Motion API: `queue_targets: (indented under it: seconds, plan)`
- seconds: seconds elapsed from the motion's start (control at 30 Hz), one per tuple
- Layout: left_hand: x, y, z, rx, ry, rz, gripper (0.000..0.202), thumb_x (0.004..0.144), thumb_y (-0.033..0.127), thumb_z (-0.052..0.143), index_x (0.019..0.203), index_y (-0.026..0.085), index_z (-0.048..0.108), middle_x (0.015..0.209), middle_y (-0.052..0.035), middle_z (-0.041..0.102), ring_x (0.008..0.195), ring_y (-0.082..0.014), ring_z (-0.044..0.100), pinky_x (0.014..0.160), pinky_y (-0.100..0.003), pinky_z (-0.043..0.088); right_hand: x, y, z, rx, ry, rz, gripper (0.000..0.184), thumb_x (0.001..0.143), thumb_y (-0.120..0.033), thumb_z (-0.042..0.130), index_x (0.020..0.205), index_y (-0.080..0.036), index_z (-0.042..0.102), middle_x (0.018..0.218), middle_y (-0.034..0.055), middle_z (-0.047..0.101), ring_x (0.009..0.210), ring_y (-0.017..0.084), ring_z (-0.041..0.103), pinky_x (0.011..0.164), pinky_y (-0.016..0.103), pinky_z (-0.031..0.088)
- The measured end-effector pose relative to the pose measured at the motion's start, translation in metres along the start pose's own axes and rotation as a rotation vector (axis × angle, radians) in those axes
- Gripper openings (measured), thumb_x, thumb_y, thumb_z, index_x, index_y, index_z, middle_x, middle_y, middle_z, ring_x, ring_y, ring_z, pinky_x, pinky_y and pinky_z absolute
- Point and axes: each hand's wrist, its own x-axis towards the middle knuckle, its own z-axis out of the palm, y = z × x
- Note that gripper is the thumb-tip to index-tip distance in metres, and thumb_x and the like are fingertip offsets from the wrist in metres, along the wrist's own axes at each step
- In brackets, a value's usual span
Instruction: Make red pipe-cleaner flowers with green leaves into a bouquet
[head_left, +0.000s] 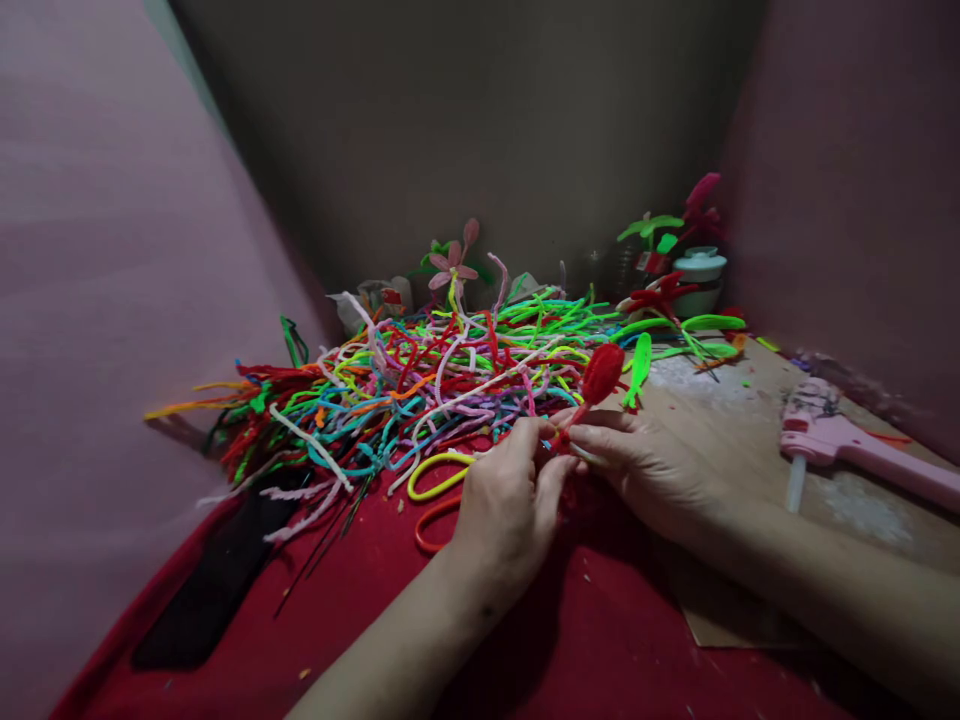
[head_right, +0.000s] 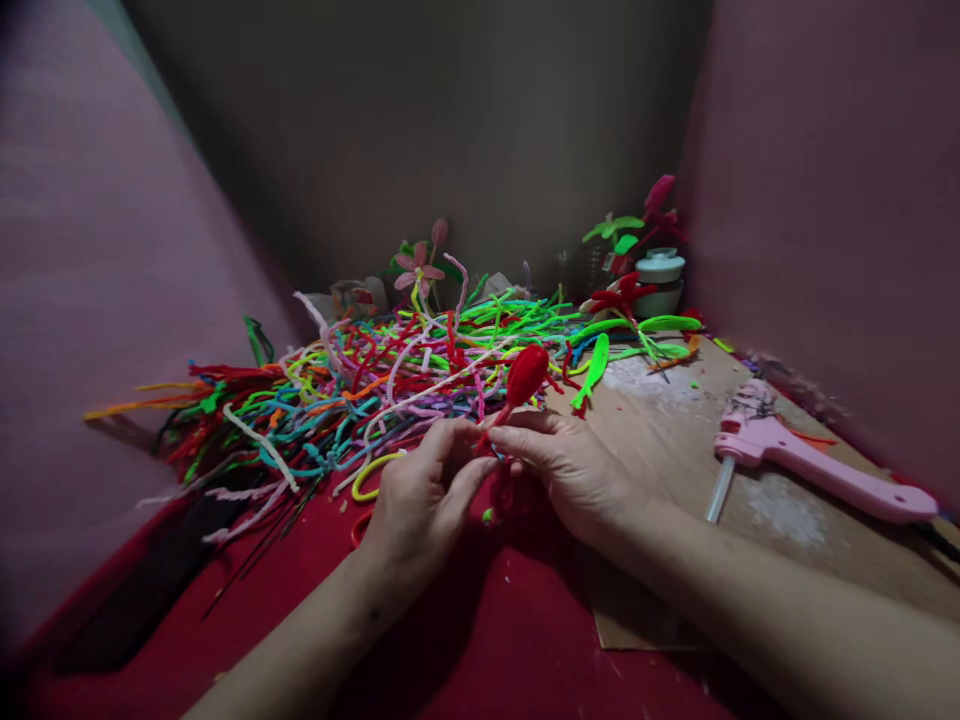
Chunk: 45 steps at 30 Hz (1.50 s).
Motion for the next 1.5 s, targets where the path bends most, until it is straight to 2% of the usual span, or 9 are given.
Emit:
queue_targets:
  seconds: [0.2,0.43,0.7,0.9,1.0,1.13,1.33,1.43,1.5]
  plan:
    - [-0.002,-0.006,0.003,0.335,0.077,0.270,0.016,0.088,0.015,0.038,0.094,0.015,0.052,0.083,-0.0062,0.062,0.077,-0.0150,0.060,0.069,-0.026,0.047,0.000,0.000,0.000,-0.157,0.024,-0.025,0.007,0.071,-0.026,0.068,0.074,-0.020,0.069,0.071,-0.0005,0.063,0.060,0.011,0.049,0.056,0.025,0.036]
    - [0.000,-0.007,0.002,0.235,0.111,0.304,0.017,0.089,0.015,0.037,0.096,0.016,0.053,0.077,-0.0028,0.061,0.066,-0.0111,0.058,0.061,-0.021,0.044,-0.002,0.000,0.002,-0.150,0.039,-0.008,0.011,0.071,-0.029,0.069,0.077,-0.020,0.068,0.073,-0.0004,0.062,0.060,0.011,0.049,0.055,0.025,0.037]
    - [0.003,0.002,-0.005,-0.128,0.013,-0.013,0.014,0.086,0.020,0.044,0.084,0.019,0.058,0.057,0.0039,0.050,0.052,-0.0079,0.047,0.051,-0.018,0.037,-0.003,-0.005,0.004,-0.164,-0.059,-0.045,0.009,0.073,-0.023,0.063,0.080,-0.021,0.069,0.076,0.0001,0.063,0.066,0.012,0.052,0.062,0.026,0.040]
    - [0.009,0.008,-0.012,-0.638,-0.151,-0.425,0.016,0.081,0.026,0.050,0.070,0.016,0.053,0.051,0.0063,0.045,0.039,-0.0027,0.034,0.040,-0.015,0.028,-0.004,-0.013,0.010,-0.154,-0.069,0.037,0.005,0.071,-0.026,0.064,0.072,-0.025,0.069,0.071,-0.0012,0.065,0.064,0.014,0.057,0.062,0.029,0.042]
    - [0.011,0.010,-0.016,-0.884,-0.233,-0.555,0.016,0.078,0.029,0.055,0.071,0.015,0.052,0.048,0.0068,0.046,0.033,-0.0013,0.030,0.034,-0.014,0.022,-0.004,-0.014,0.011,-0.119,-0.068,0.043,0.005,0.067,-0.028,0.068,0.071,-0.026,0.069,0.071,-0.0012,0.066,0.062,0.015,0.058,0.062,0.031,0.043]
    - [0.011,0.005,-0.019,-1.138,-0.369,-0.602,0.015,0.077,0.029,0.057,0.074,0.016,0.053,0.052,0.0068,0.046,0.031,0.0004,0.022,0.030,-0.012,0.019,-0.004,-0.012,0.009,-0.106,-0.045,0.049,0.011,0.063,-0.027,0.072,0.074,-0.027,0.070,0.071,-0.0017,0.067,0.064,0.016,0.059,0.068,0.032,0.045]
    - [0.014,-0.004,-0.021,-1.327,-0.531,-0.645,0.010,0.081,0.025,0.053,0.080,0.015,0.054,0.055,0.0083,0.040,0.032,0.0011,0.011,0.027,-0.011,0.016,-0.003,-0.010,0.007,-0.060,-0.063,0.053,0.012,0.065,-0.024,0.071,0.076,-0.027,0.071,0.074,-0.0015,0.068,0.067,0.015,0.059,0.073,0.032,0.046]
    - [0.014,-0.002,-0.020,-1.234,-0.520,-0.618,0.011,0.082,0.027,0.052,0.080,0.016,0.052,0.055,0.0080,0.040,0.032,0.0005,0.012,0.028,-0.013,0.016,-0.004,-0.010,0.009,-0.004,-0.040,0.054,0.012,0.063,-0.022,0.072,0.074,-0.026,0.071,0.074,-0.0015,0.068,0.066,0.016,0.059,0.072,0.033,0.047]
    - [0.012,0.002,-0.017,-0.994,-0.429,-0.544,0.016,0.083,0.030,0.049,0.076,0.016,0.050,0.054,0.0068,0.043,0.032,-0.0009,0.021,0.031,-0.014,0.020,-0.004,-0.010,0.010,0.002,-0.012,0.053,0.011,0.062,-0.022,0.072,0.073,-0.026,0.071,0.074,-0.0013,0.067,0.066,0.016,0.059,0.070,0.033,0.047]
